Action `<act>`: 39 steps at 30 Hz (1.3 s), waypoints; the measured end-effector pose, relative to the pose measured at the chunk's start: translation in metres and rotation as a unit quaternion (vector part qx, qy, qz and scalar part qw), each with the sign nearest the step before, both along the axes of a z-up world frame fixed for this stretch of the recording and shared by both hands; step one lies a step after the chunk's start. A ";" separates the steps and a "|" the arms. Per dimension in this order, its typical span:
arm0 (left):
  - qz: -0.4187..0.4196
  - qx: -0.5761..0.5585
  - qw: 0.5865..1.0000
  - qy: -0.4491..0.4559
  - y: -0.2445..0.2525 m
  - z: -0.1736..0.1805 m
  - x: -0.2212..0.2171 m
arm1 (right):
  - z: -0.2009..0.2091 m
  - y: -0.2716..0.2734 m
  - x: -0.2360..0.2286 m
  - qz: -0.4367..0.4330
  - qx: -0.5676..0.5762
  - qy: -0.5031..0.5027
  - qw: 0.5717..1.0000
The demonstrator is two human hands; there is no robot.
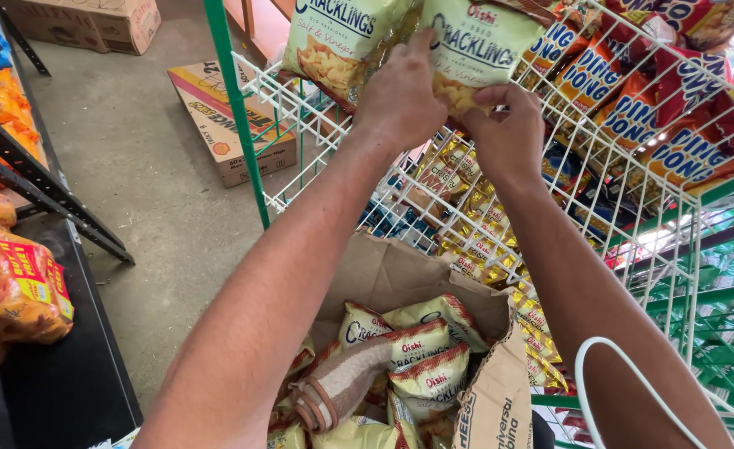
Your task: The person wipes snack bags clean with a cloth, then places them into a box for restocking. The person holds each snack bag with one hand while wiping it with a cloth held in the other hand.
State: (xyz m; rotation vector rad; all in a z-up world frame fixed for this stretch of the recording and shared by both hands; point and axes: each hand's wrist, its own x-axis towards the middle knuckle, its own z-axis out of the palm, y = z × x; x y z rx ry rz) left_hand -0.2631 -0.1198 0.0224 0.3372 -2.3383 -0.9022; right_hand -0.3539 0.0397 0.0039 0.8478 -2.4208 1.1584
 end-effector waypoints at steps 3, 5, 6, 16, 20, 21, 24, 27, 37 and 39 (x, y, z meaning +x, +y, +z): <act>-0.008 -0.027 0.998 0.049 0.000 -0.008 -0.007 | 0.001 0.000 0.003 0.014 -0.038 0.001 0.999; -0.001 -0.021 0.999 0.027 -0.001 -0.010 -0.009 | -0.003 -0.002 0.003 0.073 -0.047 -0.040 0.995; 0.005 -0.016 1.000 0.005 -0.001 -0.011 -0.010 | -0.004 -0.002 0.002 0.132 -0.056 -0.080 0.986; 0.030 -0.010 0.996 -0.082 0.003 -0.004 0.003 | 0.009 -0.002 0.019 0.067 0.005 -0.137 0.988; 0.019 0.014 0.997 -0.071 0.001 -0.008 -0.002 | 0.010 -0.001 0.018 0.165 -0.022 -0.251 0.953; 0.018 0.013 0.998 -0.065 0.000 -0.010 -0.004 | 0.012 0.000 0.018 0.183 -0.026 -0.259 0.948; 0.020 0.007 0.998 -0.051 -0.003 -0.016 -0.009 | 0.003 0.003 0.006 0.231 -0.034 -0.245 0.941; 0.020 0.010 0.998 -0.056 -0.003 -0.017 -0.008 | 0.006 0.001 0.012 0.197 0.000 -0.237 0.951; 0.041 -0.003 0.999 0.022 -0.001 -0.012 0.002 | 0.006 0.001 0.010 0.194 0.003 -0.203 0.960; 0.032 0.002 0.999 -0.005 0.000 -0.009 0.006 | 0.006 0.001 0.009 0.158 0.027 -0.187 0.969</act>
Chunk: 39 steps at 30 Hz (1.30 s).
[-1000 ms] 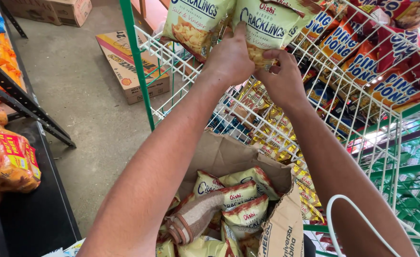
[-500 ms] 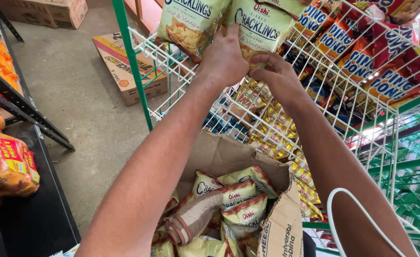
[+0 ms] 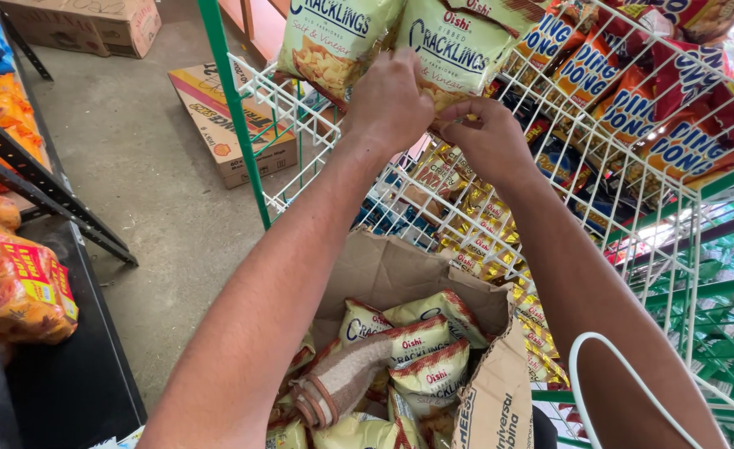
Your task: The person wipes snack bags clean with a cloth, then places them into a box for restocking. The person holds each snack bag with one hand while wiping it with a cloth held in the other hand.
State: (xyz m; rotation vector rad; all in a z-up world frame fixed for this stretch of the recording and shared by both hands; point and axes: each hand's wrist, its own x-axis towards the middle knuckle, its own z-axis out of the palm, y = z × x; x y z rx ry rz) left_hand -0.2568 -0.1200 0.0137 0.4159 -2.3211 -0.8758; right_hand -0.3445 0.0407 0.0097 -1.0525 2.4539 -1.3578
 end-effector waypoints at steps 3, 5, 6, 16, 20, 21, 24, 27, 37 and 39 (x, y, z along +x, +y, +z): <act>-0.020 -0.012 0.990 -0.136 0.009 0.019 0.016 | 0.005 0.000 0.009 -0.053 0.040 0.072 0.995; -0.024 -0.044 0.991 -0.128 0.008 0.008 0.007 | -0.001 0.002 0.003 -0.041 0.044 0.107 0.993; -0.027 -0.075 0.989 -0.121 0.007 0.003 0.002 | -0.005 0.002 0.000 -0.027 0.048 0.139 0.989; -0.063 -0.073 0.989 -0.114 0.002 -0.006 -0.007 | 0.002 -0.005 0.011 0.109 -0.069 0.034 0.991; -0.040 -0.062 0.993 -0.092 -0.001 -0.016 -0.018 | -0.005 -0.008 0.006 0.195 -0.092 0.050 0.975; -0.022 -0.039 0.998 -0.054 -0.002 -0.017 -0.018 | -0.004 -0.008 0.008 0.190 -0.074 0.059 0.977; -0.015 -0.013 0.998 -0.064 -0.001 -0.001 -0.005 | -0.005 -0.007 0.001 0.189 -0.106 0.002 0.976; -0.017 -0.010 0.998 -0.066 -0.002 -0.007 -0.011 | -0.017 -0.008 -0.009 0.207 -0.091 0.058 0.972; -0.002 0.002 1.000 0.021 0.001 0.004 -0.001 | 0.014 -0.008 0.024 0.171 -0.046 0.155 0.972; -0.008 -0.030 0.995 0.093 0.002 0.002 -0.001 | 0.019 -0.006 0.025 0.176 -0.039 0.102 0.978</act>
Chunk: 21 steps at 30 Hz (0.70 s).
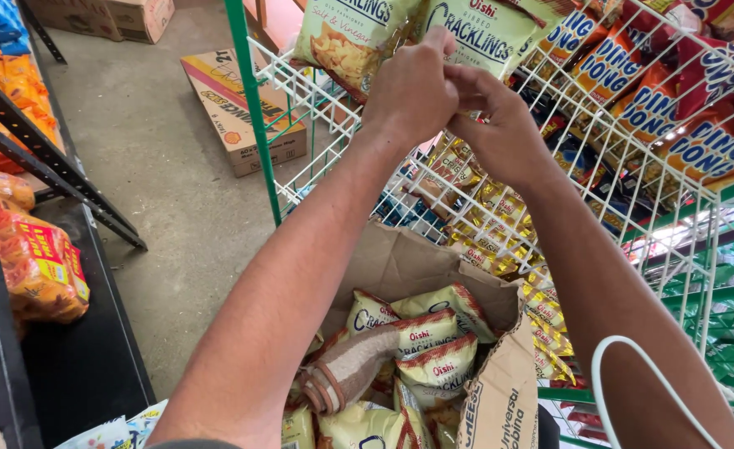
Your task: The person wipes snack bags clean with a cloth, then places them into a box for restocking. The person holds each snack bag with one hand while wiping it with a cloth held in the other hand.
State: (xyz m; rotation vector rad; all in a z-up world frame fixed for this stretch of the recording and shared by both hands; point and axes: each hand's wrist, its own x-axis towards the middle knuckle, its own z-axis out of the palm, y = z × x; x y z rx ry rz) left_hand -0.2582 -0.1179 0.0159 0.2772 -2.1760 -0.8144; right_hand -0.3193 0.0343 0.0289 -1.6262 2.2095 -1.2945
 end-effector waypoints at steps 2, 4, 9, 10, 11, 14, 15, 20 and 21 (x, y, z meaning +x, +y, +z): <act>0.015 -0.014 1.000 0.005 0.003 0.001 0.001 | 0.004 0.005 0.001 0.002 0.003 -0.037 0.999; 0.031 -0.031 0.999 0.013 0.004 0.006 0.003 | 0.013 0.009 0.009 0.005 0.004 -0.070 0.997; -0.014 -0.032 0.988 0.153 0.006 0.000 0.005 | 0.016 0.029 0.070 -0.131 -0.060 0.086 0.986; -0.009 -0.031 0.988 0.151 0.004 -0.003 0.003 | 0.009 0.037 0.083 -0.127 -0.057 0.084 0.987; 0.001 -0.023 0.984 0.174 0.002 -0.005 0.002 | 0.001 0.046 0.096 -0.125 -0.117 0.163 0.972; 0.003 0.026 0.974 0.227 0.018 -0.003 0.028 | -0.024 0.063 0.138 -0.130 -0.191 0.185 0.955; -0.004 0.069 0.963 0.260 0.026 0.001 0.043 | -0.032 0.067 0.152 -0.140 -0.205 0.132 0.960; -0.101 0.147 0.965 0.190 0.079 -0.011 0.133 | -0.102 0.077 0.175 -0.105 -0.103 -0.019 0.989; -0.110 0.147 0.975 0.127 0.086 -0.022 0.146 | -0.116 0.078 0.177 -0.113 -0.053 -0.085 0.989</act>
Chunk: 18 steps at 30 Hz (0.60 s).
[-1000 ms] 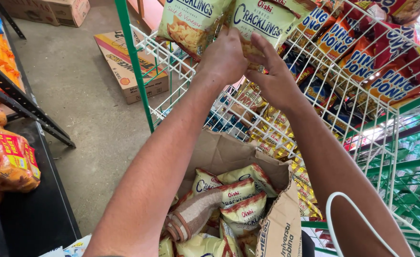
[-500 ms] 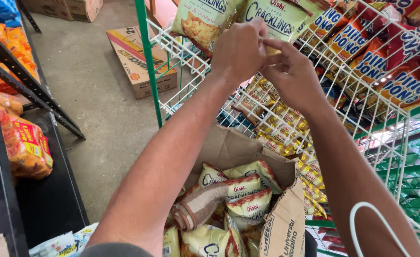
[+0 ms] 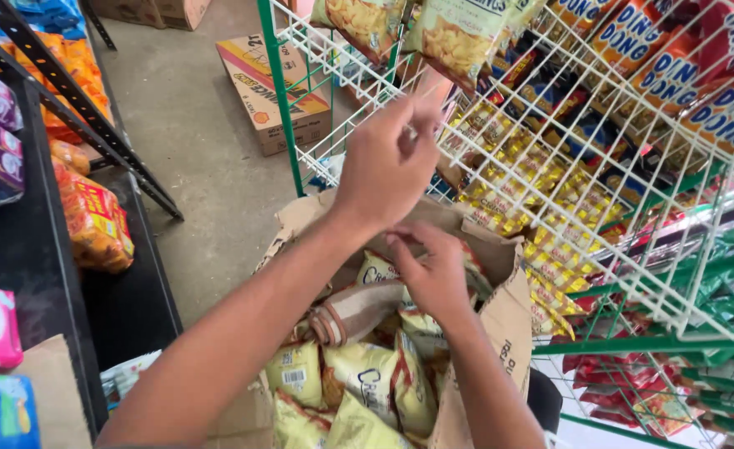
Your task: The person wipes snack bags clean with a cloth, then places them into a box for restocking. The person holds each snack bag with one hand while wiping it with a cloth held in the other hand.
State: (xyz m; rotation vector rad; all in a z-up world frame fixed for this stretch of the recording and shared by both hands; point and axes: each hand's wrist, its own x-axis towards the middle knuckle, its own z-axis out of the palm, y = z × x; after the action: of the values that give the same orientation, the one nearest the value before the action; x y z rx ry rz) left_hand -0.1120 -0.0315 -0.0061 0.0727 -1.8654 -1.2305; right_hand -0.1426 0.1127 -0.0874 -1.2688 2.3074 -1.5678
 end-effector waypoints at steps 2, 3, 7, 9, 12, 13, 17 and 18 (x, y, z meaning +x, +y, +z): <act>-0.022 -0.051 0.986 -0.158 0.010 -0.021 0.024 | -0.037 0.009 -0.006 0.005 0.005 -0.043 0.999; -0.044 -0.098 0.945 -0.308 0.014 -0.031 0.037 | -0.055 0.013 -0.009 0.010 0.013 -0.082 0.996; -0.010 -0.170 0.895 -0.413 0.034 -0.125 0.059 | -0.118 0.022 -0.011 0.068 -0.092 -0.147 0.982; 0.029 -0.187 0.859 -0.477 0.036 -0.169 0.058 | -0.143 0.023 -0.016 0.011 -0.072 -0.153 0.986; 0.022 -0.186 0.809 -0.557 0.044 -0.161 0.070 | -0.139 0.028 -0.023 0.007 -0.085 -0.181 0.980; 0.022 -0.191 0.809 -0.555 0.044 -0.153 0.074 | -0.141 0.031 -0.021 0.005 -0.089 -0.179 0.980; -0.001 -0.088 0.841 -0.534 0.034 -0.120 0.075 | -0.153 0.035 -0.034 -0.003 -0.151 -0.250 0.957; -0.002 -0.017 0.876 -0.482 0.028 -0.115 0.079 | -0.162 0.033 -0.033 0.002 -0.176 -0.267 0.947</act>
State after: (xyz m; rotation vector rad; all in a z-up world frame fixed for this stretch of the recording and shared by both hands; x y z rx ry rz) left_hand -0.0329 -0.0030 -0.1211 0.7926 -2.7170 -1.2638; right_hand -0.1754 0.1462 -0.2490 -0.7522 1.7419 -2.0710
